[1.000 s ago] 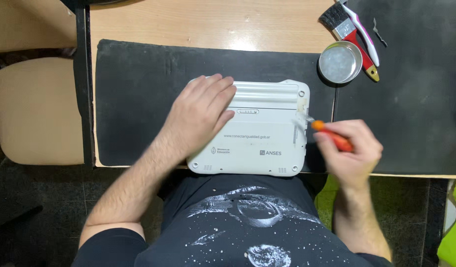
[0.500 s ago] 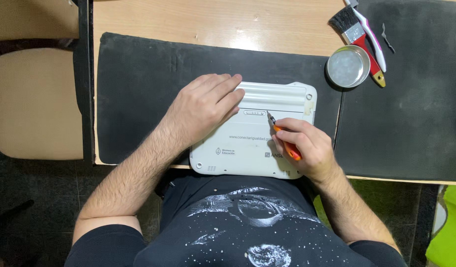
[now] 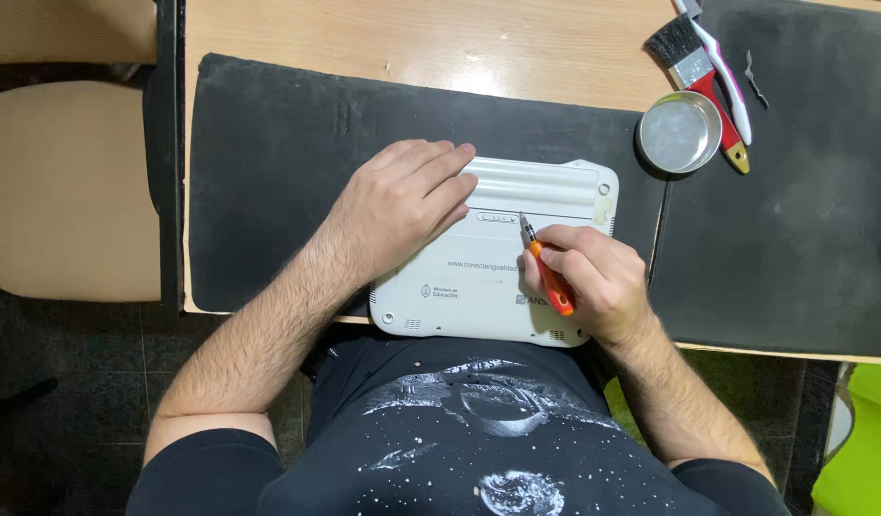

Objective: The person removes the battery from the back of a white laptop using a screwdriver. They then flip the laptop over, open the lid, and use the screwdriver to pry at the bezel around the screen.

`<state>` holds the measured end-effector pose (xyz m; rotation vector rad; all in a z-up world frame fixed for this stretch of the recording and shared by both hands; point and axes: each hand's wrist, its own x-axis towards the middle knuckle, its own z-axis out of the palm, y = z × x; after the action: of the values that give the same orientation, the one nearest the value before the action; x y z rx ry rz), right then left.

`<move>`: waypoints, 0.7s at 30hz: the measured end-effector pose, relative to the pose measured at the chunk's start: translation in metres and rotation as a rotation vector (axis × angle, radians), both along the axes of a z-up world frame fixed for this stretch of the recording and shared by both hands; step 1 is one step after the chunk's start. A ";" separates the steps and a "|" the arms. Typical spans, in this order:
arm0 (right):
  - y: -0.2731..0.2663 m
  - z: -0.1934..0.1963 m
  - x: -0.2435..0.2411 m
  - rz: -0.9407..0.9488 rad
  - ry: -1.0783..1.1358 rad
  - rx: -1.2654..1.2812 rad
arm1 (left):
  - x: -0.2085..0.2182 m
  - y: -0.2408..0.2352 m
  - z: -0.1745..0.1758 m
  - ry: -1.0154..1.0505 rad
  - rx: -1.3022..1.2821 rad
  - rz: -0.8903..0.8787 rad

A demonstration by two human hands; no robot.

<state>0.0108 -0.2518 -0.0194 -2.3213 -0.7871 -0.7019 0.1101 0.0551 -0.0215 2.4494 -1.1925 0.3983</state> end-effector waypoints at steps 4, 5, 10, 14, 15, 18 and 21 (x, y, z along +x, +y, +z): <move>0.002 0.004 0.002 0.030 -0.001 0.018 | 0.002 0.000 0.001 0.001 0.001 -0.004; 0.003 0.004 0.002 0.030 -0.004 0.016 | 0.002 0.000 0.000 -0.003 0.005 -0.005; 0.005 0.007 0.004 0.040 -0.005 0.009 | 0.003 -0.001 0.003 -0.003 0.011 -0.009; 0.004 0.004 0.004 0.045 -0.040 -0.017 | 0.001 -0.004 0.002 -0.006 0.017 -0.005; 0.005 0.003 0.003 0.048 -0.052 -0.022 | 0.001 -0.004 0.001 -0.011 0.020 -0.001; 0.004 0.002 0.002 0.045 -0.068 -0.025 | -0.001 -0.005 0.000 -0.040 0.043 0.002; 0.003 0.001 0.002 0.051 -0.079 -0.006 | -0.004 -0.008 0.003 -0.070 0.069 0.017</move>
<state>0.0131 -0.2484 -0.0189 -2.2820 -0.8811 -0.7738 0.1062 0.0475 -0.0189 2.5252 -1.2339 0.4590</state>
